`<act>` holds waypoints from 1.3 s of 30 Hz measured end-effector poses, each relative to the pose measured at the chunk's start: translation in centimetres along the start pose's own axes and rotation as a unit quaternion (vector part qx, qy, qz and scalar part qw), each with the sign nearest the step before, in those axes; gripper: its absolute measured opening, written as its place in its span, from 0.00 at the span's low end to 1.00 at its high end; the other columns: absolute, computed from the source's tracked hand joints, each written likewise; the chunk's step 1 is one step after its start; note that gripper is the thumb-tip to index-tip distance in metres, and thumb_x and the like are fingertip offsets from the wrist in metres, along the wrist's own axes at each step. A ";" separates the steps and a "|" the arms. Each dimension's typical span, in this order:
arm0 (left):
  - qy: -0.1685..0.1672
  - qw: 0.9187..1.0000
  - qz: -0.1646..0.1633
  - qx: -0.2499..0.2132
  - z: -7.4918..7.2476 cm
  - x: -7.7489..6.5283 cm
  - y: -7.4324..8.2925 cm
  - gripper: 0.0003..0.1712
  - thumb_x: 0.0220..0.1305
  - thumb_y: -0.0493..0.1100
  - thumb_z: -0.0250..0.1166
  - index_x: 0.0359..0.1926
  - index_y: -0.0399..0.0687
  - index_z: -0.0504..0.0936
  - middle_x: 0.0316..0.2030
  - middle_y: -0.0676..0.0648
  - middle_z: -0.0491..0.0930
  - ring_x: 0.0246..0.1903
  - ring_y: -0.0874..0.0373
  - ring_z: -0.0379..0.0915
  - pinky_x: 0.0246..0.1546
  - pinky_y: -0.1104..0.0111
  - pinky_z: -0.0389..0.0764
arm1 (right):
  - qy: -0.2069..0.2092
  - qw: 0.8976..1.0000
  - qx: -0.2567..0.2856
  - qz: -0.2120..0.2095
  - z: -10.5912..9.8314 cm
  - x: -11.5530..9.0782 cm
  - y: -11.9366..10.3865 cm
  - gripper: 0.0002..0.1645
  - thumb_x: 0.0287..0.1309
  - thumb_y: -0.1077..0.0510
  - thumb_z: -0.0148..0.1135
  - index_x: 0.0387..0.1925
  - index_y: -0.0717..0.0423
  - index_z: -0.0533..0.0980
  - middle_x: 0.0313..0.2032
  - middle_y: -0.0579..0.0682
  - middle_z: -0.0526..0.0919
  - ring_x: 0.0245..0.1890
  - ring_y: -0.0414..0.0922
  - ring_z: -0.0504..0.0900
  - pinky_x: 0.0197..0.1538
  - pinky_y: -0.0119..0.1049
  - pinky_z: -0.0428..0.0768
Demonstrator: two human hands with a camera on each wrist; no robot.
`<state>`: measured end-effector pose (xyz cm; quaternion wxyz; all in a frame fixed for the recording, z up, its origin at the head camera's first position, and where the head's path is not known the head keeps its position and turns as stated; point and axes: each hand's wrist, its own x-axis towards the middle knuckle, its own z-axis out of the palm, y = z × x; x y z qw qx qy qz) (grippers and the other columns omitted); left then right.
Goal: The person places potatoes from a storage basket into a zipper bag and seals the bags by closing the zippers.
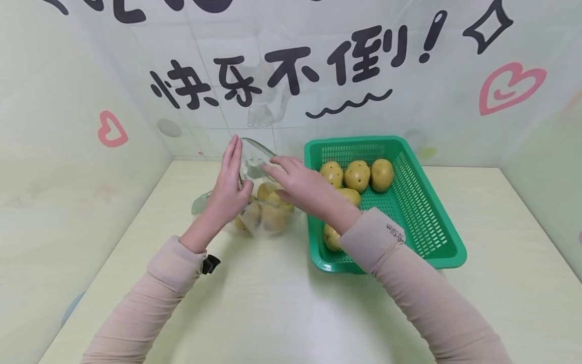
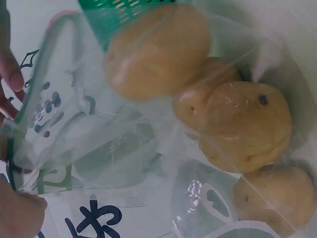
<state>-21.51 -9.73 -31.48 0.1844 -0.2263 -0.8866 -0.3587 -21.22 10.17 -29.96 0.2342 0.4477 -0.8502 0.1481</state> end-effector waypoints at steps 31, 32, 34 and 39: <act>0.002 1.000 -0.025 -0.008 0.3 0.0 -0.5 0.47 0.52 0.24 0.48 0.74 0.35 0.42 0.76 0.41 0.37 0.18 0.61 0.54 0.19 0.76 0.66 | -0.137 0.984 -0.052 0.100 -3.5 -8.2 2.7 0.32 0.50 0.60 0.70 0.58 0.61 0.73 0.52 0.61 0.77 0.51 0.55 0.76 0.41 0.43 0.83; 0.002 1.000 -0.025 -0.009 0.3 0.0 -0.5 0.47 0.52 0.24 0.48 0.74 0.35 0.42 0.76 0.41 0.37 0.18 0.61 0.54 0.19 0.76 0.66 | -0.132 0.985 -0.055 0.094 -3.5 -8.4 2.7 0.31 0.49 0.60 0.71 0.57 0.61 0.74 0.51 0.60 0.77 0.49 0.54 0.76 0.40 0.42 0.83; 0.001 1.000 -0.024 -0.011 0.3 0.0 -0.5 0.47 0.53 0.24 0.48 0.74 0.35 0.41 0.76 0.41 0.36 0.18 0.61 0.55 0.19 0.77 0.66 | -0.128 0.986 -0.056 0.088 -3.5 -8.8 2.7 0.31 0.48 0.60 0.71 0.56 0.61 0.74 0.50 0.59 0.77 0.48 0.53 0.77 0.37 0.40 0.83; 0.002 1.000 -0.021 -0.011 0.3 0.1 -0.5 0.47 0.53 0.24 0.48 0.74 0.35 0.42 0.76 0.41 0.37 0.18 0.61 0.54 0.19 0.77 0.65 | -0.142 0.985 -0.047 0.088 -3.6 -9.4 2.6 0.33 0.46 0.61 0.73 0.57 0.57 0.73 0.52 0.58 0.76 0.48 0.52 0.77 0.34 0.38 0.83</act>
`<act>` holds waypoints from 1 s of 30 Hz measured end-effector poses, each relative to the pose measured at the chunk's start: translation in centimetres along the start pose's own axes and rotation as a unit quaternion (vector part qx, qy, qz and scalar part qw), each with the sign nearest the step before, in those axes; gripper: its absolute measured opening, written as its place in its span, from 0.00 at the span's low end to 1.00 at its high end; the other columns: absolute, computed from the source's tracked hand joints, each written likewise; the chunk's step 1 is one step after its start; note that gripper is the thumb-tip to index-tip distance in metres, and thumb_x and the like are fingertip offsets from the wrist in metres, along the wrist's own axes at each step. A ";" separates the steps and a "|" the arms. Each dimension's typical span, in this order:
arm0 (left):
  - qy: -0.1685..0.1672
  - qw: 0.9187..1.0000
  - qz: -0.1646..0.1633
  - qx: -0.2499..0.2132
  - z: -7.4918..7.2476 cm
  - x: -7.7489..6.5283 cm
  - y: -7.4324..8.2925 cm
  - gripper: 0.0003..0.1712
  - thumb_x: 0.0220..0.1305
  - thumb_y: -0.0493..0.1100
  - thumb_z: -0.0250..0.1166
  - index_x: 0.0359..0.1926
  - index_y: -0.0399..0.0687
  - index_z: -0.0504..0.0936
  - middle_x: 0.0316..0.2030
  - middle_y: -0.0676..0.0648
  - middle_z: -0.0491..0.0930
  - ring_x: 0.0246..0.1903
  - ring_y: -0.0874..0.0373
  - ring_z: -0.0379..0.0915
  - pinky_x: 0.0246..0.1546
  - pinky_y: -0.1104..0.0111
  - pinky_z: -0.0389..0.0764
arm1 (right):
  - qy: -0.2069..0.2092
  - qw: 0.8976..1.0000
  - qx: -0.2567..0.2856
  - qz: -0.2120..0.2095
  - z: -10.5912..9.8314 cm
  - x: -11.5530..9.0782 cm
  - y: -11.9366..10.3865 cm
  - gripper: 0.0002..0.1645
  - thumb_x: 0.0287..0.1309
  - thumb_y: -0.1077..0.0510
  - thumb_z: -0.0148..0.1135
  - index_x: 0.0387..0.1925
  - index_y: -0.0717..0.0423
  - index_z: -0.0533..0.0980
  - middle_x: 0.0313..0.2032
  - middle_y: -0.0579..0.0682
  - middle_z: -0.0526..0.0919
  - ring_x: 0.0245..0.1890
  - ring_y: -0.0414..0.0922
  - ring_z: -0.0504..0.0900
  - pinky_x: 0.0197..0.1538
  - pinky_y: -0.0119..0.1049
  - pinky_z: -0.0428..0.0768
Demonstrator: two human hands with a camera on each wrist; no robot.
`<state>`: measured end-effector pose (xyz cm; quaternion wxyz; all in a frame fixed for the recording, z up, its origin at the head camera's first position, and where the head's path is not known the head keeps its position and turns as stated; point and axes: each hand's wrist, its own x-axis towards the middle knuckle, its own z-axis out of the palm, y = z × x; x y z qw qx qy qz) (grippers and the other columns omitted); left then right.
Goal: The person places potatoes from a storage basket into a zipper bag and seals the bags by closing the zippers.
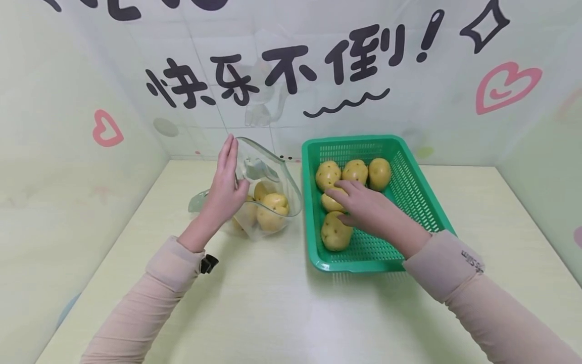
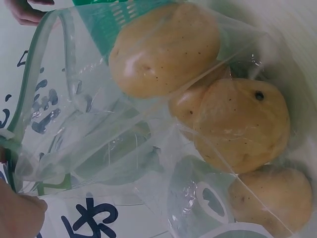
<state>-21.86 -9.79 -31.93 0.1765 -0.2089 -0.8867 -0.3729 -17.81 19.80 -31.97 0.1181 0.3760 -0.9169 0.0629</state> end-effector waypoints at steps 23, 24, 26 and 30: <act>-0.001 1.000 0.004 -0.005 0.1 -0.2 -0.2 0.46 0.53 0.24 0.47 0.74 0.34 0.42 0.76 0.40 0.37 0.20 0.59 0.56 0.20 0.77 0.65 | -0.024 1.000 -0.008 -0.012 1.1 -2.4 -0.3 0.34 0.44 0.61 0.74 0.55 0.58 0.72 0.52 0.62 0.77 0.50 0.57 0.79 0.35 0.41 0.84; -0.002 1.000 0.003 -0.005 0.1 -0.2 -0.2 0.46 0.53 0.24 0.47 0.74 0.34 0.42 0.76 0.40 0.36 0.21 0.58 0.56 0.20 0.77 0.65 | -0.021 1.000 -0.008 -0.017 1.3 -2.5 -0.2 0.35 0.43 0.61 0.74 0.55 0.58 0.72 0.52 0.62 0.77 0.50 0.57 0.79 0.35 0.41 0.84; -0.003 1.000 0.002 -0.005 0.0 -0.2 -0.2 0.46 0.53 0.24 0.47 0.74 0.34 0.41 0.76 0.40 0.36 0.21 0.58 0.56 0.21 0.77 0.65 | -0.019 1.000 -0.006 -0.023 1.5 -2.6 -0.2 0.35 0.44 0.62 0.74 0.56 0.59 0.72 0.52 0.62 0.77 0.49 0.57 0.79 0.36 0.42 0.84; -0.004 1.000 0.003 -0.005 0.0 -0.2 -0.3 0.46 0.54 0.24 0.47 0.74 0.34 0.41 0.76 0.40 0.36 0.19 0.59 0.55 0.21 0.76 0.65 | -0.031 0.999 -0.004 -0.020 1.9 -2.8 -0.2 0.37 0.44 0.62 0.74 0.58 0.59 0.70 0.53 0.62 0.76 0.50 0.57 0.79 0.35 0.41 0.84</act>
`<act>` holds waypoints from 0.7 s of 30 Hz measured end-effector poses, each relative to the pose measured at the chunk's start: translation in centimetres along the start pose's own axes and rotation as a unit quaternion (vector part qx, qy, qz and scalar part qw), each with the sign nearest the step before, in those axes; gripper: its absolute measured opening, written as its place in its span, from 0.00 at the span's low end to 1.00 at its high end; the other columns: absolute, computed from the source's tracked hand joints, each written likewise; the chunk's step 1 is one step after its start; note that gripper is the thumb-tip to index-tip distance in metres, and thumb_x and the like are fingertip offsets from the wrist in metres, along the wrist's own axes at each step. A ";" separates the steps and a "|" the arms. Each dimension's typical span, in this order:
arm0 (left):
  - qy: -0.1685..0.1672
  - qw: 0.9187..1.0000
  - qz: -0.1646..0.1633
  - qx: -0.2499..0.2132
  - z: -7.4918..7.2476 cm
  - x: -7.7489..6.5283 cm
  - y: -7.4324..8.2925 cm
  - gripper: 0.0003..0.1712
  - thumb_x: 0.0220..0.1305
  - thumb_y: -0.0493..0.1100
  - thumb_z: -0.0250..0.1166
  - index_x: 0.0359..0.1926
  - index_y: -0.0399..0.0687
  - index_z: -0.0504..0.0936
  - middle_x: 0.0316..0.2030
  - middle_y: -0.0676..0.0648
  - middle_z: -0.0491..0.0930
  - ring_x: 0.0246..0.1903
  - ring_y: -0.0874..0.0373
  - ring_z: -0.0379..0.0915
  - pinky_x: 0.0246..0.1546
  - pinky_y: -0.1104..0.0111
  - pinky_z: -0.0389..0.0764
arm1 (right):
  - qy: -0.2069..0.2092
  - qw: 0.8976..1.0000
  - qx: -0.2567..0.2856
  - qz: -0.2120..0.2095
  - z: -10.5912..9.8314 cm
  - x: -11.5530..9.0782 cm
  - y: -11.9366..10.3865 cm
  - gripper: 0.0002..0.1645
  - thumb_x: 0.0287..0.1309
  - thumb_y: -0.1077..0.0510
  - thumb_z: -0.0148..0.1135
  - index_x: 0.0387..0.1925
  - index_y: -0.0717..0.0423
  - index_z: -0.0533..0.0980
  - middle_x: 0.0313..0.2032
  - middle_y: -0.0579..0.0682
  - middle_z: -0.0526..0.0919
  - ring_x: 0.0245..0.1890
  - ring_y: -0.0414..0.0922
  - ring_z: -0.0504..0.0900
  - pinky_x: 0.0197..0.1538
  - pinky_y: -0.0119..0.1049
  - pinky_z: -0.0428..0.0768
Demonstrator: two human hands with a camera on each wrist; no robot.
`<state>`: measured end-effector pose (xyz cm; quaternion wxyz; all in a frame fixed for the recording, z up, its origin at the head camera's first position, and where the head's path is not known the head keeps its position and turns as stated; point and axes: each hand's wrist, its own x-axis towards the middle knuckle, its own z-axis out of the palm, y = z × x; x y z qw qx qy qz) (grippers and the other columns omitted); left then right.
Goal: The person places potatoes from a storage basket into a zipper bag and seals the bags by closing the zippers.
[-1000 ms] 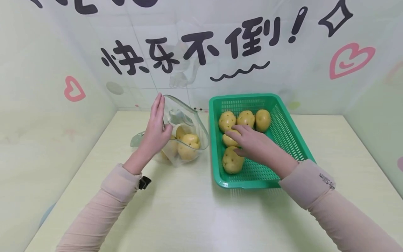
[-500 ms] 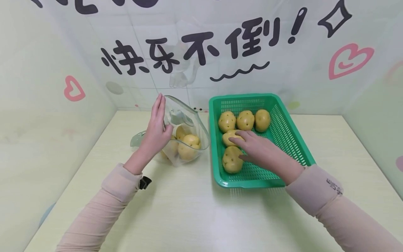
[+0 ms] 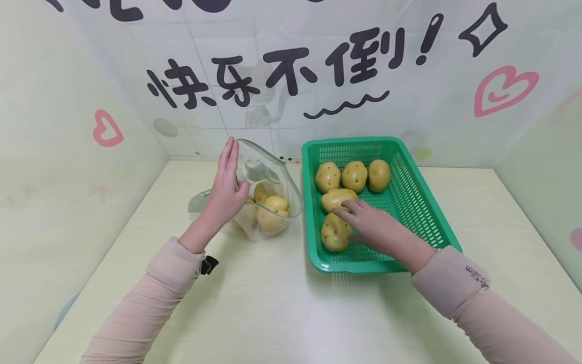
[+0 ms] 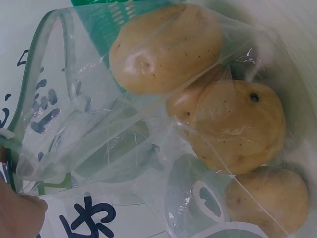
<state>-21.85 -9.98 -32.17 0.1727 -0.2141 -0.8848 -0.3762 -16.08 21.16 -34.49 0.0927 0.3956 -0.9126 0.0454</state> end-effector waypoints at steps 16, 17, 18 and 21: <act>-0.001 1.000 -0.003 0.004 0.3 0.1 0.0 0.46 0.54 0.24 0.48 0.74 0.35 0.42 0.76 0.41 0.36 0.18 0.61 0.53 0.19 0.77 0.65 | -0.027 0.999 -0.018 -0.031 1.2 0.3 0.0 0.40 0.37 0.64 0.77 0.57 0.60 0.71 0.55 0.62 0.76 0.51 0.57 0.78 0.38 0.42 0.84; -0.001 1.000 -0.003 0.004 0.3 0.1 0.0 0.46 0.54 0.24 0.48 0.74 0.34 0.41 0.76 0.40 0.36 0.18 0.61 0.53 0.20 0.77 0.65 | -0.023 0.999 -0.017 -0.036 1.4 0.3 0.0 0.40 0.36 0.64 0.77 0.56 0.60 0.71 0.54 0.61 0.76 0.51 0.57 0.78 0.39 0.42 0.84; -0.001 1.000 -0.002 0.004 0.3 0.1 0.0 0.46 0.54 0.24 0.48 0.74 0.34 0.42 0.76 0.40 0.36 0.18 0.60 0.54 0.20 0.77 0.65 | -0.021 0.999 -0.015 -0.040 1.5 0.3 0.0 0.41 0.36 0.64 0.77 0.56 0.60 0.71 0.54 0.61 0.76 0.51 0.56 0.78 0.40 0.42 0.84; 0.001 1.000 0.001 0.005 0.4 0.1 0.0 0.46 0.54 0.24 0.48 0.74 0.33 0.42 0.76 0.39 0.36 0.18 0.60 0.53 0.20 0.76 0.65 | -0.015 0.999 -0.015 -0.046 1.9 0.3 0.1 0.41 0.35 0.64 0.78 0.56 0.60 0.71 0.54 0.60 0.76 0.51 0.55 0.78 0.41 0.43 0.84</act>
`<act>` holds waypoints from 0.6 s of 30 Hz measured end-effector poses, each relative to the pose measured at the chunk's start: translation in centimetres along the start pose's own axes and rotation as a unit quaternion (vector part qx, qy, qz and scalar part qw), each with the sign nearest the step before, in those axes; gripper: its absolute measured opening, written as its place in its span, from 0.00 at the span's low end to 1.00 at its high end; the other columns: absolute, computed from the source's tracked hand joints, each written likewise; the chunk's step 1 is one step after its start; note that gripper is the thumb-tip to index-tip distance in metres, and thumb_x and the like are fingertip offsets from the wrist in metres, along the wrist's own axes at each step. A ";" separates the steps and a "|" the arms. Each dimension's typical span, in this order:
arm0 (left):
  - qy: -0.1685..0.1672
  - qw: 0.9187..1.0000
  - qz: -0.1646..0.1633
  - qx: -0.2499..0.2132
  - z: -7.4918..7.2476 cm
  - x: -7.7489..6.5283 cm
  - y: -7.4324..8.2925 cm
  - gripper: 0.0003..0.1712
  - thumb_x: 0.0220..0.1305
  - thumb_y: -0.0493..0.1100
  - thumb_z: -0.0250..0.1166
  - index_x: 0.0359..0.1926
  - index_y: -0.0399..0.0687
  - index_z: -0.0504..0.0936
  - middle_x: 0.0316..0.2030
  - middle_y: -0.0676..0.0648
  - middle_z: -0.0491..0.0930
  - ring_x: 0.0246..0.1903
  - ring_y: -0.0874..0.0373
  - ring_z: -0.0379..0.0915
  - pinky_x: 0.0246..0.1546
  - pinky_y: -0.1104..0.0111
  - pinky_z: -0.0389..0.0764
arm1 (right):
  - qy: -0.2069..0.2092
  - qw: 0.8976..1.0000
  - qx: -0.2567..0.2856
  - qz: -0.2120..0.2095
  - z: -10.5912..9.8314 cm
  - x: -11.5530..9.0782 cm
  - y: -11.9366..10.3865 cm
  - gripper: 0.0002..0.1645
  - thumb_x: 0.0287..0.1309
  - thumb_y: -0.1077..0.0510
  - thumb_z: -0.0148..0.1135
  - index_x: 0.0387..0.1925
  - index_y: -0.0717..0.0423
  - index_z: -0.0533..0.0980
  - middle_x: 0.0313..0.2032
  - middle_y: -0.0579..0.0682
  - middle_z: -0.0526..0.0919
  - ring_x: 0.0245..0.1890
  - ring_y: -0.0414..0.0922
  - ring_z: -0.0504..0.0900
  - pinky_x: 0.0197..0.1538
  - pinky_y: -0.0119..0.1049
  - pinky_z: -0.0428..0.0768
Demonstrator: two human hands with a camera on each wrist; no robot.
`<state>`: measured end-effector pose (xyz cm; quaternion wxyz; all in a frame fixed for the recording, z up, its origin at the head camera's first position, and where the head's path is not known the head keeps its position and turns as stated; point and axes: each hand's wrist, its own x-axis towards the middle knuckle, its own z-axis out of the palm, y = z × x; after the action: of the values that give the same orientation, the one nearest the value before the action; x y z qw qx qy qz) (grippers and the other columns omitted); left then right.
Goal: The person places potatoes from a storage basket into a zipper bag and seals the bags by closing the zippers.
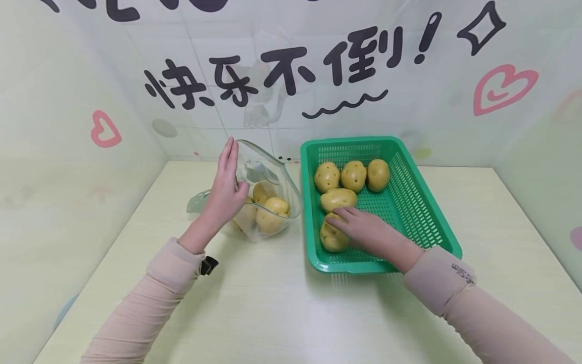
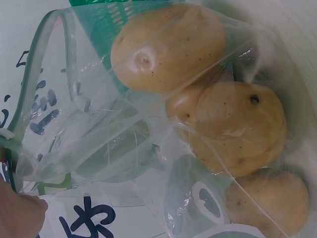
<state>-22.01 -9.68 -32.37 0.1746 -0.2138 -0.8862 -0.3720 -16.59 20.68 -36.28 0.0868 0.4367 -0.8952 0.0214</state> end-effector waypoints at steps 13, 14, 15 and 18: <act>-0.003 1.000 0.000 0.001 -0.2 -0.2 -0.1 0.46 0.53 0.24 0.48 0.74 0.33 0.42 0.76 0.39 0.37 0.23 0.56 0.61 0.21 0.77 0.65 | -0.027 0.999 -0.032 -0.021 1.5 0.6 -0.1 0.36 0.40 0.66 0.74 0.56 0.59 0.73 0.56 0.58 0.76 0.55 0.55 0.76 0.47 0.44 0.83; -0.003 1.000 0.000 0.002 -0.2 -0.2 -0.1 0.46 0.53 0.24 0.48 0.74 0.33 0.42 0.76 0.39 0.37 0.23 0.55 0.62 0.21 0.77 0.65 | -0.030 0.999 -0.032 -0.021 1.6 0.7 -0.2 0.36 0.41 0.67 0.73 0.56 0.59 0.73 0.57 0.58 0.76 0.55 0.55 0.76 0.48 0.44 0.83; -0.002 1.000 0.000 0.003 -0.2 -0.3 -0.1 0.46 0.53 0.24 0.48 0.73 0.33 0.42 0.76 0.39 0.37 0.25 0.54 0.64 0.21 0.77 0.65 | -0.035 0.999 -0.030 -0.020 1.6 0.7 -0.2 0.36 0.41 0.67 0.73 0.56 0.59 0.73 0.57 0.58 0.76 0.56 0.55 0.75 0.49 0.44 0.82; -0.003 1.000 0.000 0.002 -0.2 -0.3 -0.2 0.45 0.53 0.24 0.47 0.73 0.33 0.42 0.76 0.39 0.37 0.29 0.51 0.67 0.21 0.77 0.65 | -0.049 0.998 -0.021 -0.018 1.7 0.9 -0.3 0.36 0.41 0.67 0.73 0.57 0.60 0.73 0.58 0.58 0.75 0.57 0.56 0.75 0.52 0.46 0.81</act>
<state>-21.84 -10.04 -32.50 0.1726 -0.2144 -0.8876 -0.3693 -17.15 19.63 -37.83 0.0524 0.4511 -0.8907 -0.0206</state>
